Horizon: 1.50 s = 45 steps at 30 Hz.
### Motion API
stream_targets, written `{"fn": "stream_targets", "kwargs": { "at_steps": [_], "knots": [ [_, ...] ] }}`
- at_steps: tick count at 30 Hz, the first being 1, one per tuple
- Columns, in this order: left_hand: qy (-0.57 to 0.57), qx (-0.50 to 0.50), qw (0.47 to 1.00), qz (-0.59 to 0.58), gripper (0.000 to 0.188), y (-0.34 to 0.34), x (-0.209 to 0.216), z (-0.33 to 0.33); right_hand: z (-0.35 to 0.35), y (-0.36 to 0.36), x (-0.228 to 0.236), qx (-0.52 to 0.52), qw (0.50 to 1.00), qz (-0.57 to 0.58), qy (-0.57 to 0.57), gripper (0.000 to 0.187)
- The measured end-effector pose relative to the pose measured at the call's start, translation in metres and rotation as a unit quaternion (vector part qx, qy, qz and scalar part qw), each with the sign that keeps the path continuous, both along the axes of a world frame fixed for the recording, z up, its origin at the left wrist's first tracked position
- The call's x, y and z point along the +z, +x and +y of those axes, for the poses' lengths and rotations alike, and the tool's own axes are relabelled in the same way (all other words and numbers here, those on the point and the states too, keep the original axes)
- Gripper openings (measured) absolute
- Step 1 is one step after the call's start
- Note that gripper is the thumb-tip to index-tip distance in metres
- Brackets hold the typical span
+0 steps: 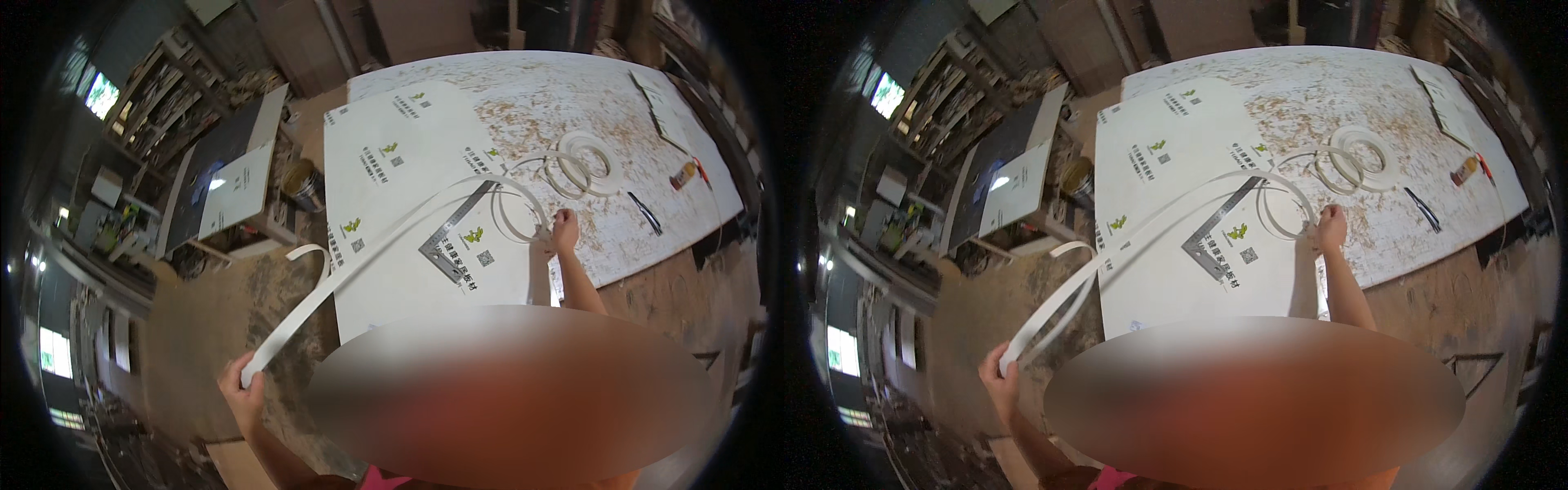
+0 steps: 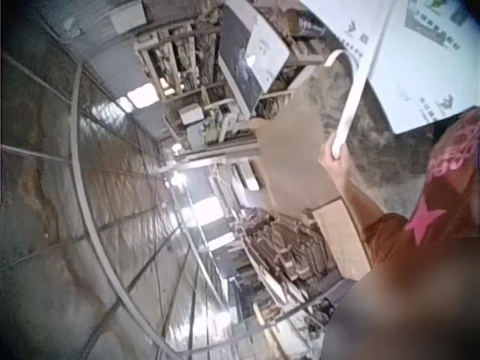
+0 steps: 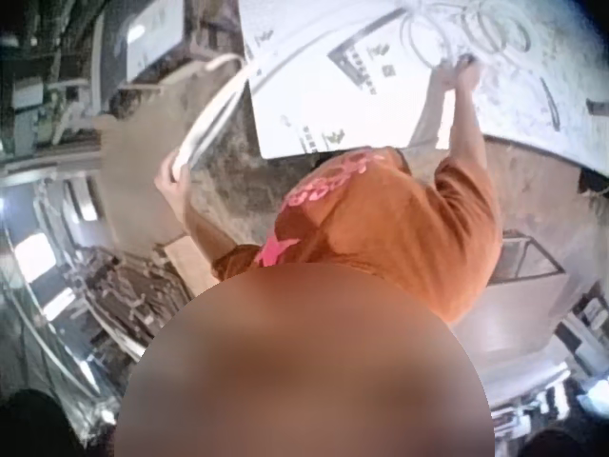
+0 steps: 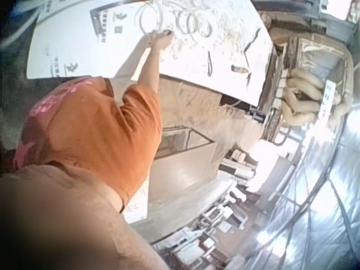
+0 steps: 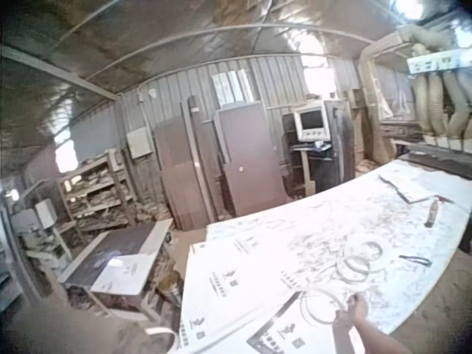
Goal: The person applies glue from a bottle onto the edges of white rectangular boards and a white flexible strip on a workbench. They handle the boards one at a time, apply glue along the edges, and place the boards back on the table.
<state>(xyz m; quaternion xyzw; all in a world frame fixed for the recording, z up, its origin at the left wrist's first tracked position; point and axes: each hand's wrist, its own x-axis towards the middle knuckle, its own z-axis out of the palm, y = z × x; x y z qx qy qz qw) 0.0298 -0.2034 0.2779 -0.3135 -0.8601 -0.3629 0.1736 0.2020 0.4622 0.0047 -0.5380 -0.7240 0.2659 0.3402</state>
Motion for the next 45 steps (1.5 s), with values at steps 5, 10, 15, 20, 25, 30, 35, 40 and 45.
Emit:
{"fn": "stream_targets", "kwargs": {
  "at_steps": [5,10,15,20,25,30,35,40,45],
  "knots": [
    [0.109,-0.064,0.979,-0.162,0.033,-0.040,-0.027,-0.037,-0.027,0.015,0.016,-0.008,0.999,-0.036,0.038,0.025],
    [0.206,-0.158,0.946,-0.193,0.037,-0.086,-0.048,-0.055,-0.109,-0.011,0.008,0.063,0.979,-0.186,0.055,0.043],
    [0.077,-0.130,0.938,-0.312,0.034,-0.119,-0.043,-0.041,-0.169,-0.038,0.002,0.055,0.951,-0.282,0.113,0.019],
    [-0.008,-0.168,0.942,-0.292,0.037,-0.126,-0.075,0.019,-0.202,-0.024,0.006,0.078,0.963,-0.236,0.107,0.014],
    [-0.077,-0.160,0.973,-0.147,0.044,-0.096,-0.129,0.086,-0.218,-0.013,0.034,0.134,0.953,-0.199,0.186,0.021],
    [-0.077,-0.353,0.917,-0.170,0.052,-0.049,-0.161,0.181,-0.216,-0.011,0.078,0.213,0.911,-0.285,0.208,0.028],
    [-0.103,-0.453,0.883,-0.061,0.070,0.009,-0.167,0.308,-0.212,-0.001,0.119,0.318,0.860,-0.307,0.254,0.020],
    [-0.094,-0.434,0.894,-0.054,0.036,0.032,-0.178,0.395,-0.192,0.017,0.147,0.387,0.806,-0.241,0.378,0.018],
    [0.054,-0.363,0.813,-0.451,0.018,0.036,-0.196,0.421,-0.166,0.025,0.136,0.159,0.936,0.017,0.313,0.041]
  ]
}}
